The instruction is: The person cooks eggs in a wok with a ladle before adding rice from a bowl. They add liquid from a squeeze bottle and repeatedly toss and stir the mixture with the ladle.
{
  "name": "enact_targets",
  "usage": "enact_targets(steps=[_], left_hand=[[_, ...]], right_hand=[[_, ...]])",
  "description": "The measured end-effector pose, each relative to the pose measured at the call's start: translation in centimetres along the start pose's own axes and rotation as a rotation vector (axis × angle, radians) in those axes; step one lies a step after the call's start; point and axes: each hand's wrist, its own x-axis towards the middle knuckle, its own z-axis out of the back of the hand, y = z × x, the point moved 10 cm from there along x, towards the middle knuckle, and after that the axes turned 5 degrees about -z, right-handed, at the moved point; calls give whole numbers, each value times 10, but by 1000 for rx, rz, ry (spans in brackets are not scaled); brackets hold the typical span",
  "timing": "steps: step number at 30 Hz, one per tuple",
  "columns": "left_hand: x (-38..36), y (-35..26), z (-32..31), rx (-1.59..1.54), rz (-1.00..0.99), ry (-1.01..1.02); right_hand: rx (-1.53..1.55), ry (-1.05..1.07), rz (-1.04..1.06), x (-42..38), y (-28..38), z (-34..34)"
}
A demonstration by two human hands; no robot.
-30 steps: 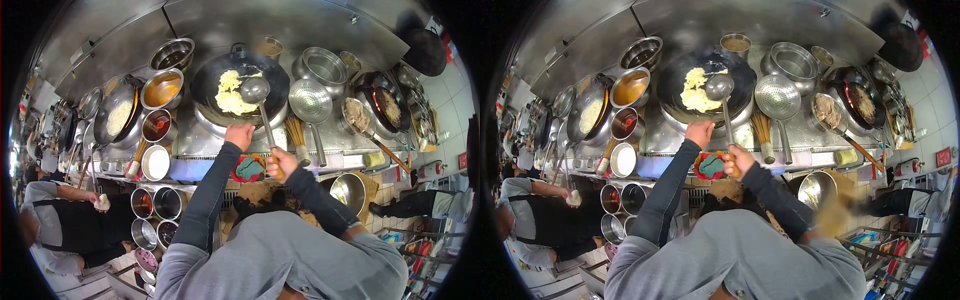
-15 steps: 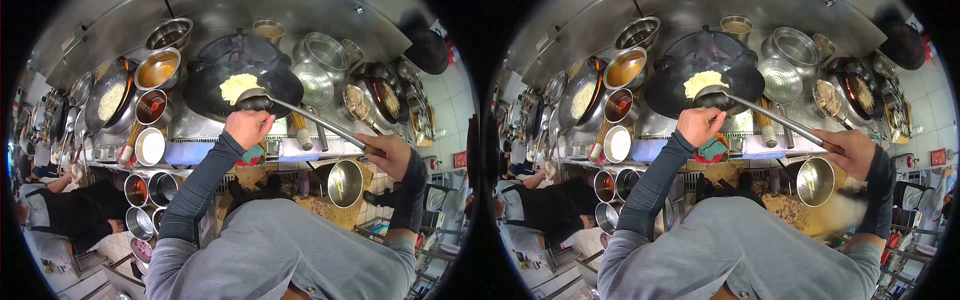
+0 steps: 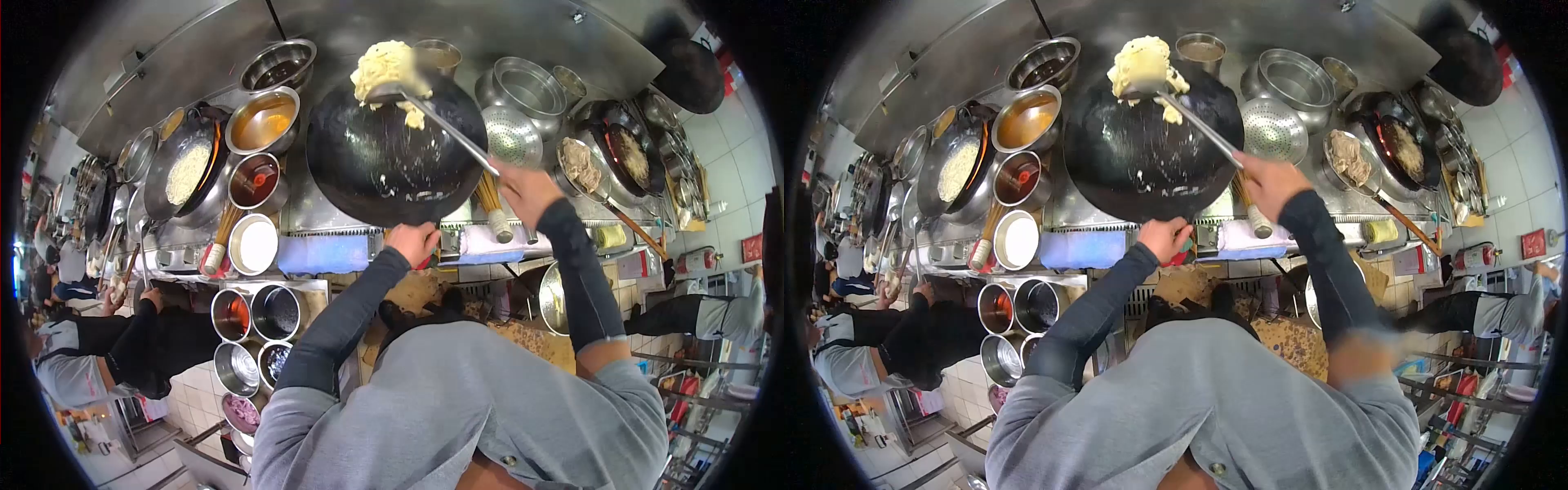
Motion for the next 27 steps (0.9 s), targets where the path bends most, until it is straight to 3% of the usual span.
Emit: enact_targets(steps=[5, 8, 11, 13, 14, 15, 16, 17, 18, 20, 21, 22, 25, 27], left_hand=[[68, -7, 64, 52, -25, -87], [82, 28, 46, 50, -47, -91], [81, 49, 31, 42, -51, -47], [76, 65, 24, 126, 19, -44], [72, 77, 20, 140, 99, -62], [64, 54, 46, 12, 33, -258], [54, 19, 67, 6, -93, -412], [44, -12, 79, -105, -143, -420], [36, -25, 69, -351, -106, -313], [6, -85, 38, -576, 12, -22], [-9, -148, 39, -554, -111, 82], [-28, -190, 19, -655, -128, 291], [-92, -334, -26, -938, -479, 983], [-124, -417, -22, -1070, -726, 1094]], right_hand=[[62, 41, -18, -61, -4, 24], [-27, 90, -55, -68, 2, 23], [-106, 2, -44, -58, -3, -18], [-144, 83, -180, -45, -17, -66], [-108, 3, -45, -40, -23, -92], [-36, 106, -111, -43, -10, -87], [20, -60, -105, -47, -27, -93], [175, -131, -79, -49, -37, -83], [223, -261, -58, -57, -47, -64], [284, -442, -356, -98, -94, -20], [271, -675, -355, -121, -121, -10], [411, -640, -534, -149, -147, 0], [547, -929, -810, -254, -231, -4], [464, -978, -1067, -333, -287, -28]])
